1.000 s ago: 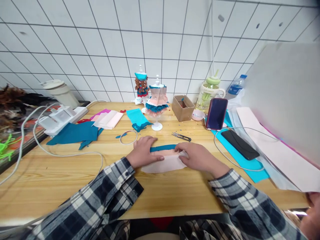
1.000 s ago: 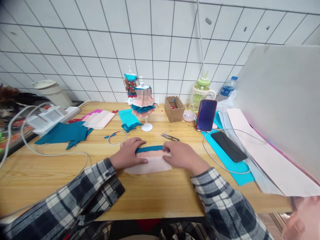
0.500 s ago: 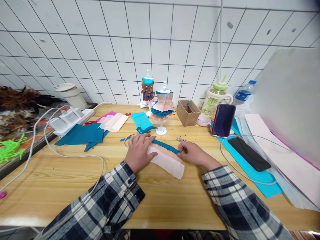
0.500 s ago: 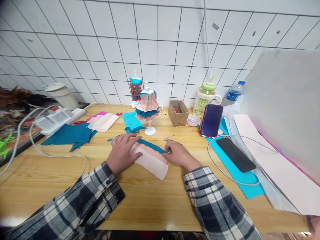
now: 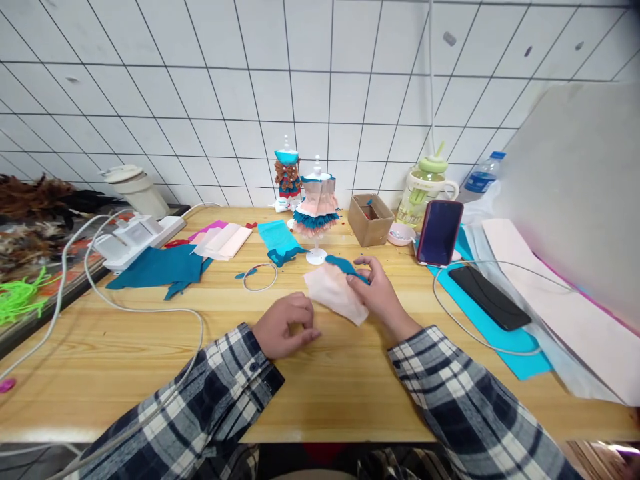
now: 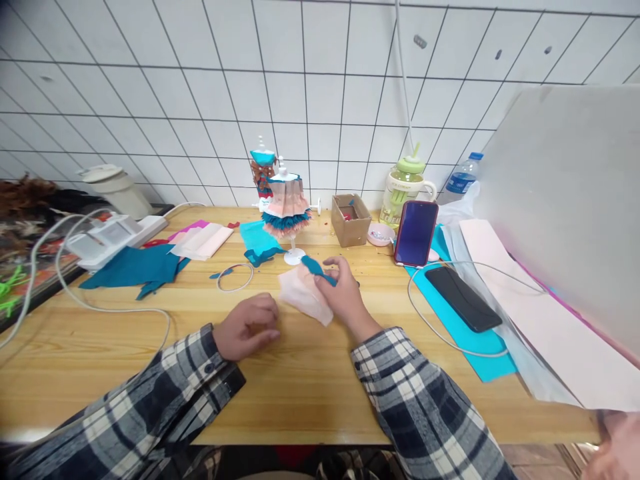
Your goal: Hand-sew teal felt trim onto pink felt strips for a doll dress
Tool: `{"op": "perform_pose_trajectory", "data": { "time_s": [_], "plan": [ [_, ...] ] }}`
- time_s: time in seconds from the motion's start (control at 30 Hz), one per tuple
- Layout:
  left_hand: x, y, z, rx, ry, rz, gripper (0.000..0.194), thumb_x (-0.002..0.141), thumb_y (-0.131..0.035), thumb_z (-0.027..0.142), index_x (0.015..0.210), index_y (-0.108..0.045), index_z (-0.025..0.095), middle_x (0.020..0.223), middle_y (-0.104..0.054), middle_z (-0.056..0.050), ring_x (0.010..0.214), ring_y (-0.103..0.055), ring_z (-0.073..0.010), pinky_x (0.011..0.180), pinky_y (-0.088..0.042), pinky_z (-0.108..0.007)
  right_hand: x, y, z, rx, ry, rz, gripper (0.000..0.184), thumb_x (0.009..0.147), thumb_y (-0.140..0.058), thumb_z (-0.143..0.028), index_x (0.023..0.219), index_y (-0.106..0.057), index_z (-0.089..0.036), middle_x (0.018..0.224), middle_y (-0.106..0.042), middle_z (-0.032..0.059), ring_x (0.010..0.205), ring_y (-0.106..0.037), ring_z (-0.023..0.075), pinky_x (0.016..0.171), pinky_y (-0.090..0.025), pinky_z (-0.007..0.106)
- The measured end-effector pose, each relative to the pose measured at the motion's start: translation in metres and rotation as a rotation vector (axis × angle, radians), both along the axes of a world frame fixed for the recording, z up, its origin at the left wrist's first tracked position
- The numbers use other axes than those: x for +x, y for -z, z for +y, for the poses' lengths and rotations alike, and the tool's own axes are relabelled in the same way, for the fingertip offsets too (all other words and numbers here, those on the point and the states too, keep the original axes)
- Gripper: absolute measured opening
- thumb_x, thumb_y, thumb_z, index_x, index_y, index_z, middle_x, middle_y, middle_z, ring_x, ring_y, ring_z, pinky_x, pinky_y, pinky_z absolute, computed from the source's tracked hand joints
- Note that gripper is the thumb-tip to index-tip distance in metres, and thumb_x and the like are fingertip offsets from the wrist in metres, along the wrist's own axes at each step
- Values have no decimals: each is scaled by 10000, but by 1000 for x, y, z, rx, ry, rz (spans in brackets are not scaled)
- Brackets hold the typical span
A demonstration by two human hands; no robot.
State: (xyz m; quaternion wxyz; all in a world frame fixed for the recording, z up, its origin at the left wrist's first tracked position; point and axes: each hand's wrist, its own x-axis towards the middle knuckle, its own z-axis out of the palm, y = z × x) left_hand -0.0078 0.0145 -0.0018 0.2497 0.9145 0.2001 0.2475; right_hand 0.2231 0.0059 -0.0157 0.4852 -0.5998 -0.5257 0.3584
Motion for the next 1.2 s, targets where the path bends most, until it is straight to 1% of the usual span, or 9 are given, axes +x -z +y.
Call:
{"op": "perform_pose_trajectory", "data": {
  "time_s": [0.1,0.2,0.27,0.4,0.53,0.73,0.93,1.03,1.2],
  "plan": [
    [11,7,-9,-75,110,155,380,838,-586,556,871,-716,201,890,-655,-86,851,-580,-210,805,-459,-334,-15,-2,-6,157,82,359,513,833,-589,-383,1276,-370,-245,989,-642,36,805,-613,158,682,-485,270],
    [21,11,-15,-130,-60,170,659,745,-664,629,1260,-598,224,1187,-620,-120,1060,-549,-288,954,-420,-415,-31,-1,-12,219,105,555,553,798,-665,-370,1269,-394,-265,1075,-615,38,943,-609,170,813,-495,300],
    [24,13,-16,-241,-174,87,694,769,-630,641,1318,-534,228,1265,-589,-109,1119,-529,-291,989,-404,-420,-38,0,-15,197,75,612,577,775,-701,-356,1267,-412,-274,1071,-604,28,964,-602,171,848,-493,310],
    [23,14,-10,-519,-228,-82,571,819,-535,671,1108,-641,189,1110,-653,-79,1024,-578,-253,919,-445,-362,-43,3,-16,172,11,586,529,813,-647,-374,1278,-419,-267,910,-589,-6,822,-596,150,759,-500,286],
    [23,15,-7,-661,-290,-168,409,806,-628,550,949,-692,173,998,-690,-62,971,-607,-232,898,-447,-330,-45,3,-16,179,14,514,473,825,-595,-354,1254,-423,-251,863,-588,-15,784,-583,139,714,-488,262],
    [23,16,-6,-699,-351,-234,290,776,-681,412,910,-710,156,936,-709,-60,891,-621,-213,854,-464,-321,-43,4,-18,171,-13,436,549,813,-611,-358,1306,-403,-237,802,-566,-31,724,-577,136,652,-475,249],
    [19,11,-4,-733,-260,-265,337,789,-660,444,946,-703,149,964,-710,-73,898,-621,-226,832,-473,-324,-41,4,-18,99,-4,443,647,790,-636,-340,1368,-364,-238,784,-607,-23,699,-598,152,658,-500,278],
    [20,9,-4,-706,-325,-282,329,802,-645,461,861,-711,145,910,-711,-70,872,-616,-218,835,-464,-320,-42,-1,-21,106,-26,434,702,786,-665,-359,1398,-341,-237,748,-611,-29,687,-600,156,652,-503,278],
    [20,7,-4,-621,-388,-270,303,805,-645,447,790,-706,151,869,-709,-66,841,-614,-208,823,-460,-315,-38,-7,-24,111,-16,415,634,874,-555,-442,1426,-354,-206,604,-525,-69,543,-503,125,533,-425,235]
  ]
}}
